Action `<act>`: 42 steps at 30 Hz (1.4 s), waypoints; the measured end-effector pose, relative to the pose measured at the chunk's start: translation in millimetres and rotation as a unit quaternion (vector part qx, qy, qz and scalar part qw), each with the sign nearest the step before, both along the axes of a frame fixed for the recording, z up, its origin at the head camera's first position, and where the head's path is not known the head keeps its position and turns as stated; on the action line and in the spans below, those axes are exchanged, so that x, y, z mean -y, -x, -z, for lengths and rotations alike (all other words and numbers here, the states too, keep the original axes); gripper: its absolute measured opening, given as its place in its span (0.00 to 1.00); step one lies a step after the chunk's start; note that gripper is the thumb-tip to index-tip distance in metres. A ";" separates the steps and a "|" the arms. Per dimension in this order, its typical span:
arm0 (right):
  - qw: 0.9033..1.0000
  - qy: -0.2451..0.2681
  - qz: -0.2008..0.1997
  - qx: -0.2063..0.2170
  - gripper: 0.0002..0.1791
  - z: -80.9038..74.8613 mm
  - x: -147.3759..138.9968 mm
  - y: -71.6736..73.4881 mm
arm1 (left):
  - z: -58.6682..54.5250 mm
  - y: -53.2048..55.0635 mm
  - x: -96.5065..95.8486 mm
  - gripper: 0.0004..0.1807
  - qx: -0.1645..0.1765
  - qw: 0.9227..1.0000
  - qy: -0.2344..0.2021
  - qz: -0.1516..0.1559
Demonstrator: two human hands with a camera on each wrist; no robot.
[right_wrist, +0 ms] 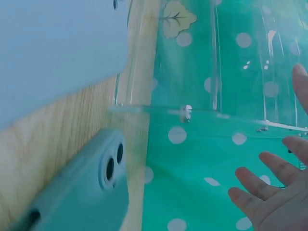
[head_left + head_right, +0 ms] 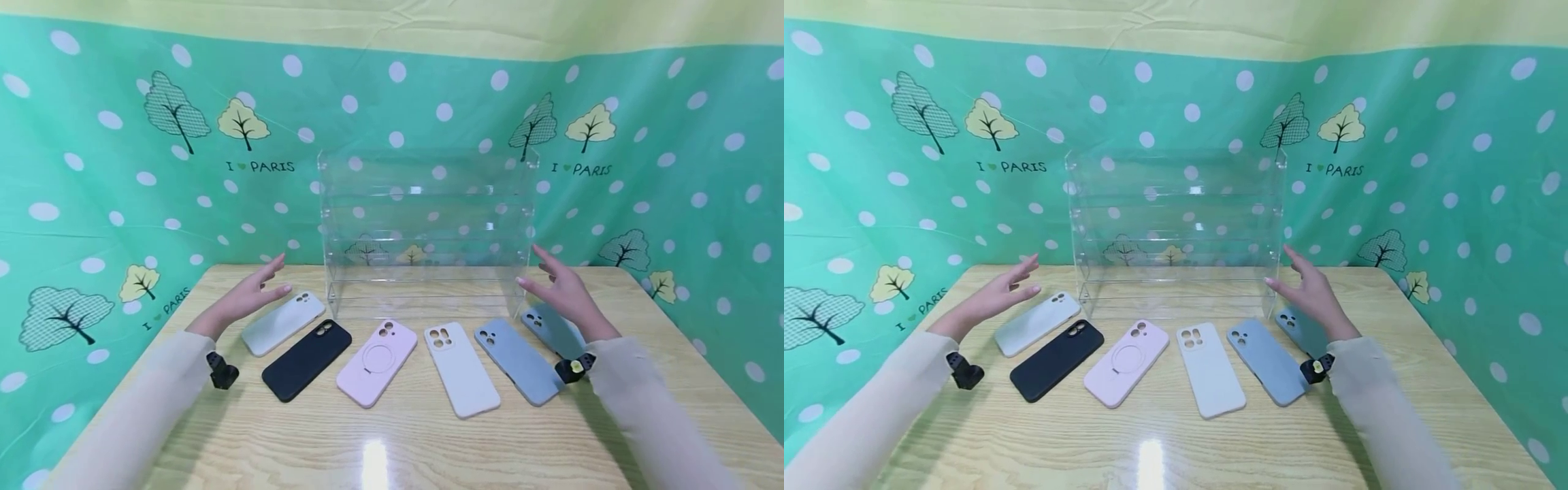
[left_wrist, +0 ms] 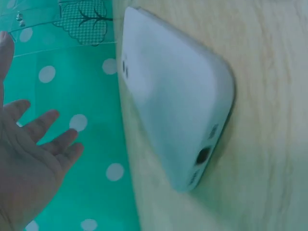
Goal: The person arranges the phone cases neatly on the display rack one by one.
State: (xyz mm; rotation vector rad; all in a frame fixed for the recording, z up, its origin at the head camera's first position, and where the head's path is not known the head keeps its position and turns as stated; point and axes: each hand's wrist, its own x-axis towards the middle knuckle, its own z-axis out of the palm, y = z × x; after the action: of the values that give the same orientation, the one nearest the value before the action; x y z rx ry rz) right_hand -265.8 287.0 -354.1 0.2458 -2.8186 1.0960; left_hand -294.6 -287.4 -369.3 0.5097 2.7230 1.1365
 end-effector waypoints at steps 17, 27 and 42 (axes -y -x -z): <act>0.989 0.131 0.049 -0.051 0.36 20.9 9.4 6.1 | 41.3 16.3 7.0 0.44 0.089 0.988 -0.121 0.042; 0.985 0.151 0.076 -0.044 0.36 51.1 -7.6 29.2 | 53.1 19.7 5.6 0.46 0.070 0.990 -0.109 0.049; 0.984 0.138 0.114 -0.029 0.34 40.6 3.9 19.1 | 57.1 22.7 -4.2 0.45 0.021 0.998 -0.016 0.065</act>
State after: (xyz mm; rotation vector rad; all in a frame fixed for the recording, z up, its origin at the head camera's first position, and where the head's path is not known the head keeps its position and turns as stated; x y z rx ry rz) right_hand -284.9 283.1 -394.7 -0.0667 -2.5267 1.3759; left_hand -317.3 -283.3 -426.5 0.6501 2.5972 1.1462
